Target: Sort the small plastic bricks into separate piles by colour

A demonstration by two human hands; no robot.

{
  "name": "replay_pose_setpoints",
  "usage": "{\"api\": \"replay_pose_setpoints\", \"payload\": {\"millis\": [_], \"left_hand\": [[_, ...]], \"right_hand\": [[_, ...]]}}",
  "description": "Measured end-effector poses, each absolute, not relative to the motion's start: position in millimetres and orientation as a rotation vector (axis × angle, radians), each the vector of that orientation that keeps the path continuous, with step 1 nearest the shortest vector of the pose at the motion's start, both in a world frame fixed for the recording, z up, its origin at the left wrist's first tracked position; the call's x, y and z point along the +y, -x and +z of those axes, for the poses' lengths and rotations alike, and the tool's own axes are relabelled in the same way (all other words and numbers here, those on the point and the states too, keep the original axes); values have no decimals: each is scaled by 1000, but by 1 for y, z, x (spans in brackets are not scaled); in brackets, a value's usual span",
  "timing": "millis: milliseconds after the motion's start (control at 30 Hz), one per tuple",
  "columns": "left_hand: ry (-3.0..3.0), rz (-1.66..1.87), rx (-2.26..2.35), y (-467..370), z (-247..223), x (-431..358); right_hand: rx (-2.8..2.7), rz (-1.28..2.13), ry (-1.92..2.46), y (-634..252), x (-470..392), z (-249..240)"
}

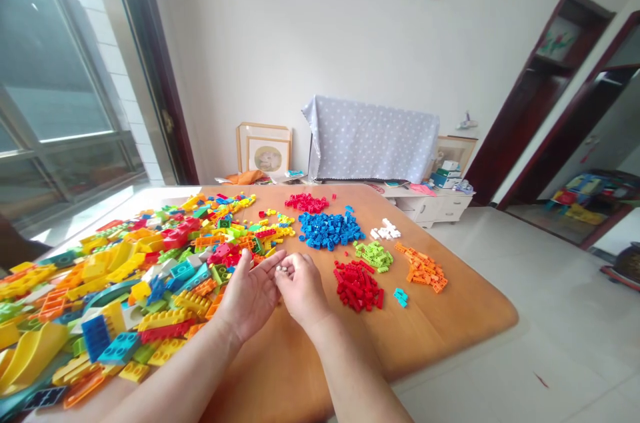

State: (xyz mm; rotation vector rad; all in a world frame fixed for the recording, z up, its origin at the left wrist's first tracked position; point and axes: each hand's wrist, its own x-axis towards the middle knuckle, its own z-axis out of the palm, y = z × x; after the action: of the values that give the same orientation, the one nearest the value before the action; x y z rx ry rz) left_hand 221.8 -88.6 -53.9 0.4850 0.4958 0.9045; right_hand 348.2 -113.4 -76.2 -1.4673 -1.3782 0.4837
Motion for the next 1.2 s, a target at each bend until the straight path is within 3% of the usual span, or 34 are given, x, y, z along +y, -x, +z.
{"api": "replay_pose_setpoints", "payload": {"millis": [667,1200], "left_hand": [[-482,919,592,-217,-50,-90],[-360,983,475,-211,-47,-84]], "right_hand": [[-1461,403,1548,-340,-98,-76],[-1392,601,1503,-340,-83,-67]]}}
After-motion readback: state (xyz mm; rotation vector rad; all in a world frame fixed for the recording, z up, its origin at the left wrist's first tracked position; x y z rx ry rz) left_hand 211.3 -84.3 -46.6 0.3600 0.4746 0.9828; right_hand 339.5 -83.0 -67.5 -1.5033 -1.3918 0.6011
